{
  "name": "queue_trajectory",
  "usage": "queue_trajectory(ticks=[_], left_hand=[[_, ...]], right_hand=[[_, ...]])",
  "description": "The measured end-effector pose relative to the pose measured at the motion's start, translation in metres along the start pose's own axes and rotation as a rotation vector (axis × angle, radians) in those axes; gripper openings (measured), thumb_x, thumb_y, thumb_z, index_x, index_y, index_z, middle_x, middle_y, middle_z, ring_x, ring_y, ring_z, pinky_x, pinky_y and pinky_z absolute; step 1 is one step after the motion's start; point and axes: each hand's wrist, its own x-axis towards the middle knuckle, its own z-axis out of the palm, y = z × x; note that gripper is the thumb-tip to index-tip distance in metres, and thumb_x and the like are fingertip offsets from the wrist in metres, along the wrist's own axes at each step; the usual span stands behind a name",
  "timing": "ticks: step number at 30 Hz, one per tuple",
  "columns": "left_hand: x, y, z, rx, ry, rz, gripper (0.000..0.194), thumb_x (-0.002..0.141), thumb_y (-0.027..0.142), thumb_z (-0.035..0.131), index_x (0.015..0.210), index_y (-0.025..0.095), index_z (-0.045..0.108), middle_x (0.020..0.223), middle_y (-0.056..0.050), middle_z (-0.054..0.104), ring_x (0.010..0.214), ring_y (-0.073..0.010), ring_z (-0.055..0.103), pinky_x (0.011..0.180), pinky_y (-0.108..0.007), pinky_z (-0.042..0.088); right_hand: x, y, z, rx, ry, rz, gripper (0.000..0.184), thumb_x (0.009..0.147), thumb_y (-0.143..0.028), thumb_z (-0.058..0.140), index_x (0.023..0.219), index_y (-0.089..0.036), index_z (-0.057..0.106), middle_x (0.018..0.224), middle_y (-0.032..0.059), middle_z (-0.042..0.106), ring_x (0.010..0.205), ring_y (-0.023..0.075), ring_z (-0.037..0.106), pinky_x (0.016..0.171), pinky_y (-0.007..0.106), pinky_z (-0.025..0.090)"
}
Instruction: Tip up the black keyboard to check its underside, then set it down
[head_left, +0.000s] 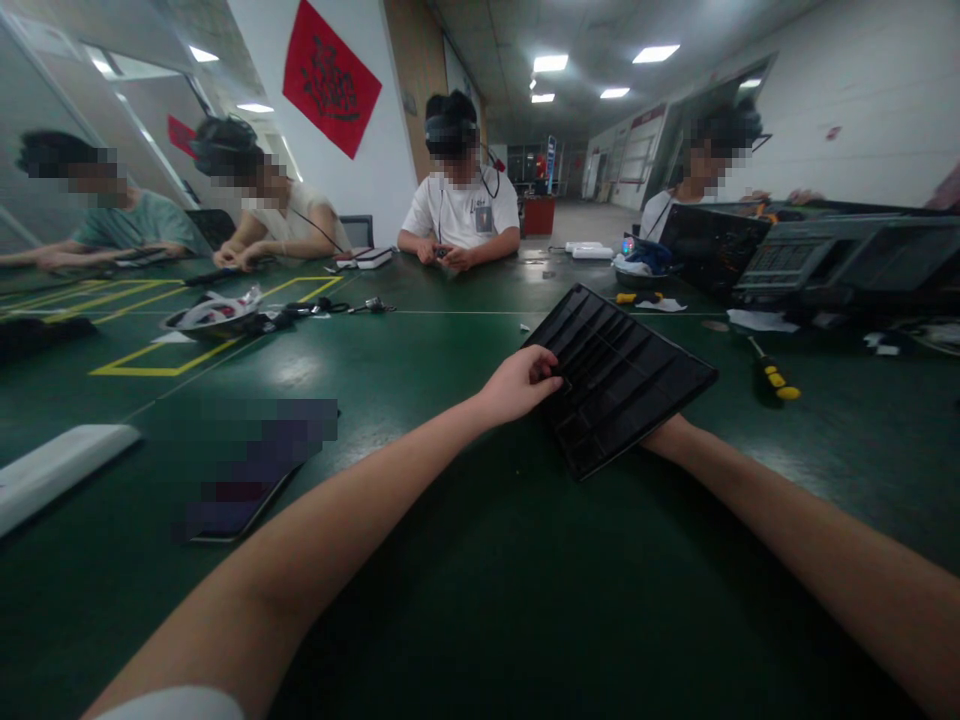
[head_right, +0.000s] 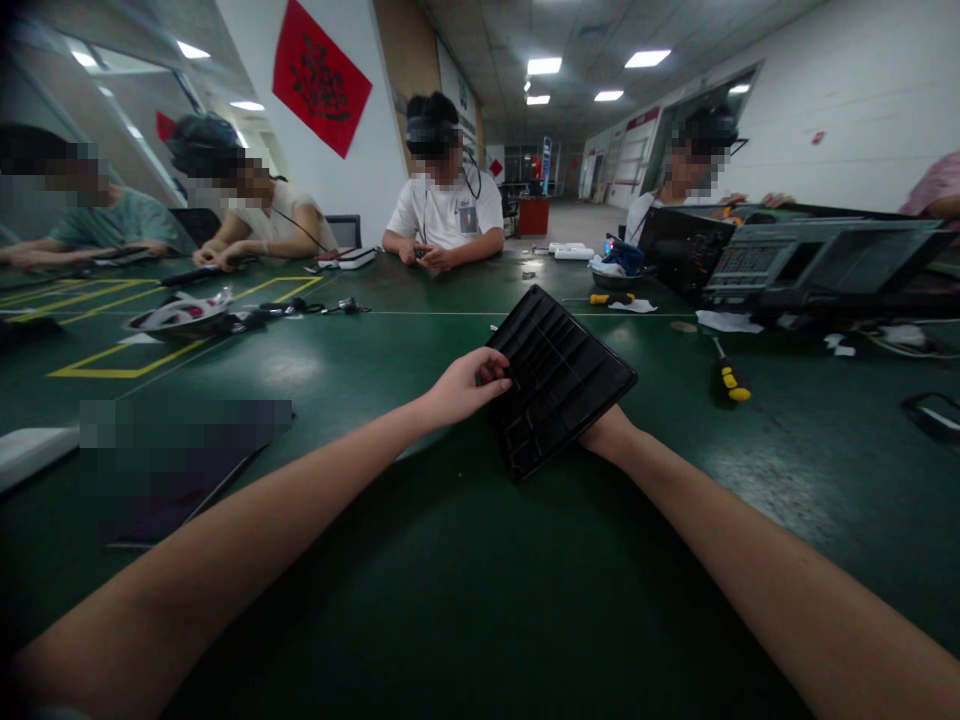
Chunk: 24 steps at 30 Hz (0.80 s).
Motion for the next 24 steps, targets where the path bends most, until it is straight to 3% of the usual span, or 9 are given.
queue_trajectory(ticks=[2,4,6,8,13,18,21,24], left_hand=[[0.0,0.0,0.001,0.032,0.019,-0.039,0.017,0.076,0.029,0.055,0.081,0.014,0.055,0.074,-0.003,0.053,0.064,-0.0123,0.046,0.057,-0.024,0.037],[0.001,0.001,0.001,0.052,0.006,-0.029,0.011,0.076,0.025,0.054,0.076,0.014,0.055,0.072,-0.002,0.053,0.064,-0.0122,0.046,0.058,-0.024,0.037],[0.0,0.003,0.0,0.01,-0.013,0.003,0.005,0.074,0.016,0.054,0.079,0.014,0.056,0.075,-0.002,0.053,0.065,-0.0111,0.046,0.06,-0.024,0.038],[0.0,0.004,0.0,-0.053,-0.015,0.016,0.014,0.071,0.011,0.055,0.085,0.014,0.055,0.079,-0.002,0.053,0.065,-0.0103,0.046,0.061,-0.023,0.039],[0.0,0.005,-0.001,0.024,0.016,-0.043,0.012,0.074,0.026,0.057,0.075,0.014,0.056,0.07,-0.002,0.053,0.062,-0.0116,0.045,0.057,-0.024,0.036],[-0.001,0.01,-0.003,0.06,0.002,0.059,0.004,0.07,0.013,0.055,0.072,0.015,0.055,0.069,-0.001,0.051,0.062,-0.0106,0.045,0.058,-0.023,0.036],[0.001,0.012,-0.004,-0.151,0.106,0.014,0.007,0.067,0.011,0.053,0.071,0.015,0.052,0.067,0.0,0.048,0.057,-0.0086,0.043,0.055,-0.022,0.036],[0.005,0.012,-0.006,-0.629,0.223,-0.294,0.003,0.071,0.014,0.046,0.069,0.015,0.045,0.064,0.0,0.046,0.053,-0.0082,0.043,0.05,-0.021,0.036]], right_hand=[[0.0,0.003,0.002,-0.024,0.006,-0.014,0.054,0.083,-0.045,0.026,0.113,-0.009,0.052,0.124,0.0119,0.046,0.118,0.0224,0.042,0.107,0.039,0.026],[0.0,0.005,0.004,-0.043,0.004,-0.033,0.052,0.084,-0.045,0.027,0.116,-0.011,0.05,0.125,0.009,0.045,0.119,0.02,0.041,0.107,0.038,0.026],[0.0,0.005,0.004,-0.053,0.005,-0.048,0.052,0.085,-0.044,0.024,0.117,-0.012,0.049,0.125,0.0086,0.046,0.118,0.0189,0.041,0.107,0.038,0.027],[0.0,0.003,0.003,-0.058,0.011,-0.057,0.054,0.086,-0.045,0.02,0.115,-0.011,0.05,0.123,0.0102,0.047,0.116,0.0199,0.043,0.105,0.039,0.029],[0.0,-0.001,0.001,-0.082,0.039,-0.08,0.051,0.084,-0.047,0.028,0.114,-0.013,0.053,0.124,0.0091,0.046,0.119,0.0223,0.041,0.107,0.04,0.026],[0.0,-0.004,-0.003,-0.072,0.052,-0.088,0.057,0.086,-0.046,0.022,0.112,-0.006,0.054,0.119,0.0141,0.049,0.113,0.0233,0.046,0.102,0.041,0.034],[0.0,-0.006,-0.005,-0.086,0.046,-0.063,0.055,0.086,-0.045,0.026,0.116,-0.005,0.05,0.124,0.0159,0.044,0.117,0.0241,0.042,0.104,0.043,0.029],[-0.001,-0.006,-0.006,-0.115,-0.007,-0.061,0.054,0.087,-0.043,0.03,0.127,-0.007,0.039,0.134,0.0125,0.033,0.124,0.022,0.033,0.107,0.041,0.023]])
